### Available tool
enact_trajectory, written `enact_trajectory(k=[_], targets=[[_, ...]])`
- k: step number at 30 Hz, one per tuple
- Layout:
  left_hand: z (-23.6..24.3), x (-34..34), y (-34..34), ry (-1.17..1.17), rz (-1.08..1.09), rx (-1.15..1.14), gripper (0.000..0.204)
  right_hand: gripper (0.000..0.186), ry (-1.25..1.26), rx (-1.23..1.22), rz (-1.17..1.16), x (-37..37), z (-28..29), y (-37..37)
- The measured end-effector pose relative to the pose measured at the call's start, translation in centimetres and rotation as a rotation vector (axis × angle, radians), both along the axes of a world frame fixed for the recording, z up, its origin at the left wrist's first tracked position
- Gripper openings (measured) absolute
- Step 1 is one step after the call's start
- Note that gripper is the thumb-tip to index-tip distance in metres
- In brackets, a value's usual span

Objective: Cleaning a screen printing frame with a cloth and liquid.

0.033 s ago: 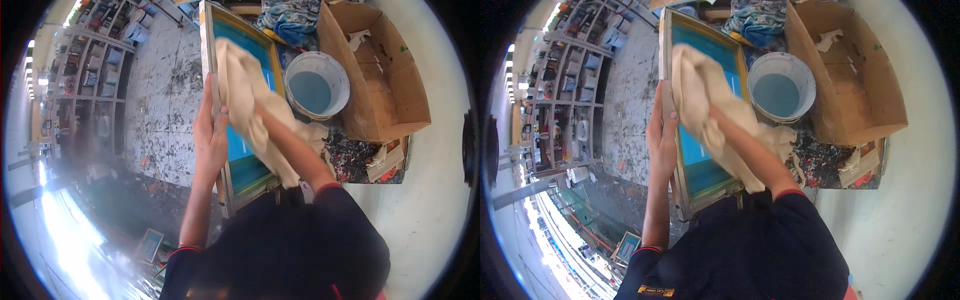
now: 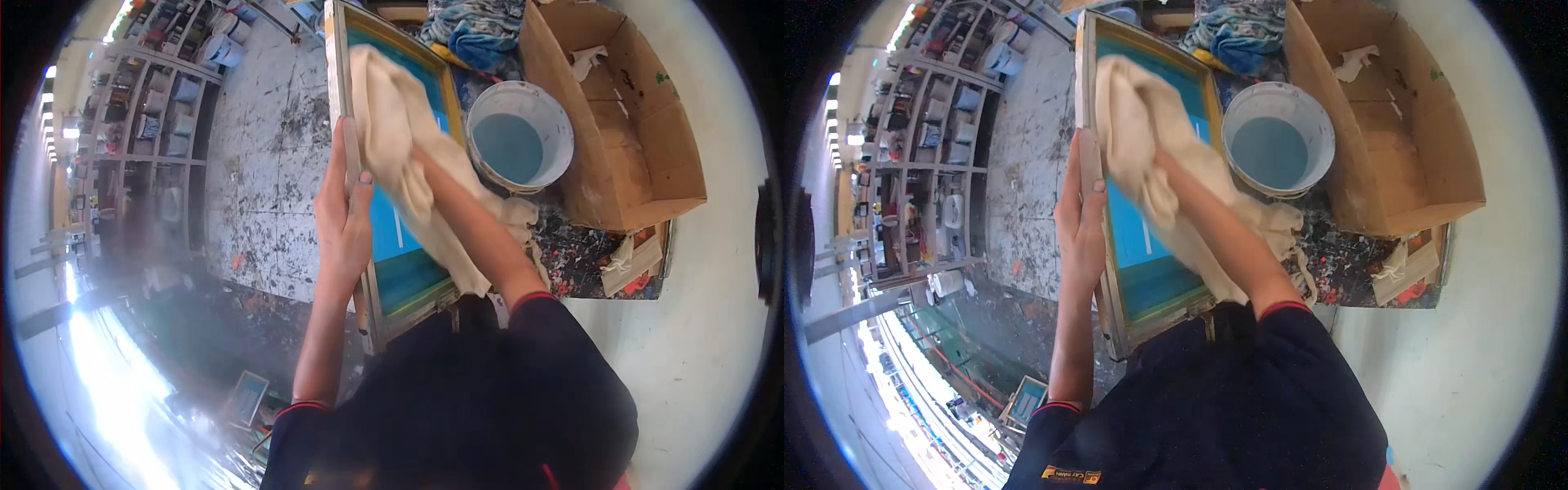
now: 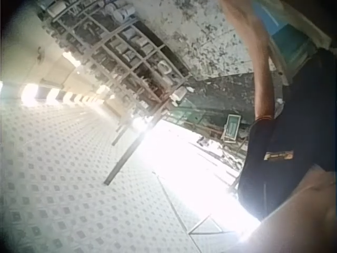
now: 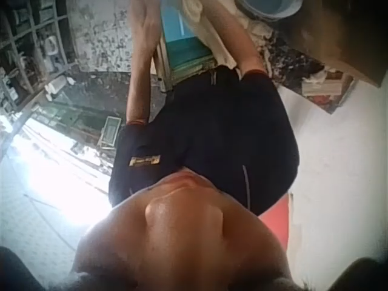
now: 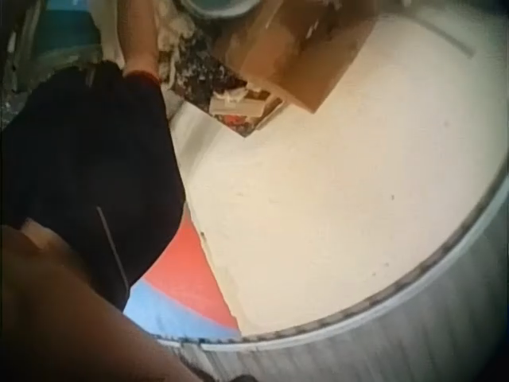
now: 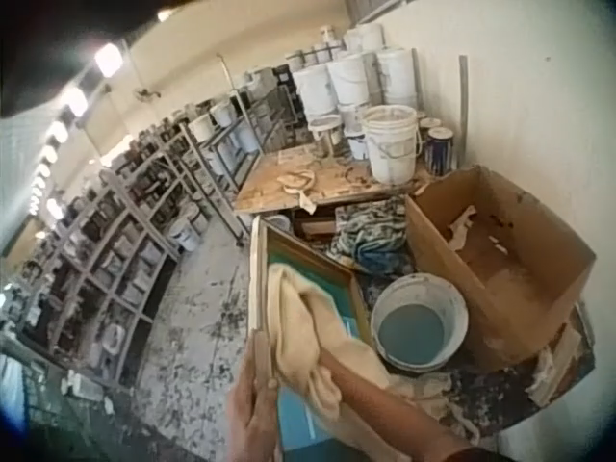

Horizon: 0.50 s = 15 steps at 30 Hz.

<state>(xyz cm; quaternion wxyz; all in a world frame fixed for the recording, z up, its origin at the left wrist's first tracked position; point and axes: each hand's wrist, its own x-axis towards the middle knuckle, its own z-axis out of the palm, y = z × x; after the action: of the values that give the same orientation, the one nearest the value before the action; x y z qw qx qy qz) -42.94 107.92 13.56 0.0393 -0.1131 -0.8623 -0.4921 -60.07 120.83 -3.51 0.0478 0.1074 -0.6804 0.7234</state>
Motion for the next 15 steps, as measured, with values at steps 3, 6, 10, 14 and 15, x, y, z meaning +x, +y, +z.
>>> enact_trajectory(k=[3, 6, 10, 14, 15], targets=[[-0.3, -0.6, -0.6, -0.002, 0.021, 0.021, 0.065, 0.048, 0.255, 0.352, -0.105, -9.0, 1.5, 1.8], [0.4, -1.0, 0.7, -0.097, -0.014, 0.065, 0.068, 0.052, 0.509, 0.085, -0.459, -10.3, -0.7, 0.0], [-0.8, -0.3, -1.3, -0.013, 0.073, -0.095, 0.067, 0.052, 0.437, 0.115, -0.429, 4.2, -1.8, -2.6], [-0.4, -0.5, 0.3, 0.065, -0.035, -0.031, 0.068, 0.043, 0.305, 0.344, -0.517, 17.6, -6.8, -3.6], [0.0, -0.3, 0.3, 0.067, -0.027, -0.025, 0.068, 0.041, 0.295, 0.331, -0.517, 22.9, -6.0, -5.3]])
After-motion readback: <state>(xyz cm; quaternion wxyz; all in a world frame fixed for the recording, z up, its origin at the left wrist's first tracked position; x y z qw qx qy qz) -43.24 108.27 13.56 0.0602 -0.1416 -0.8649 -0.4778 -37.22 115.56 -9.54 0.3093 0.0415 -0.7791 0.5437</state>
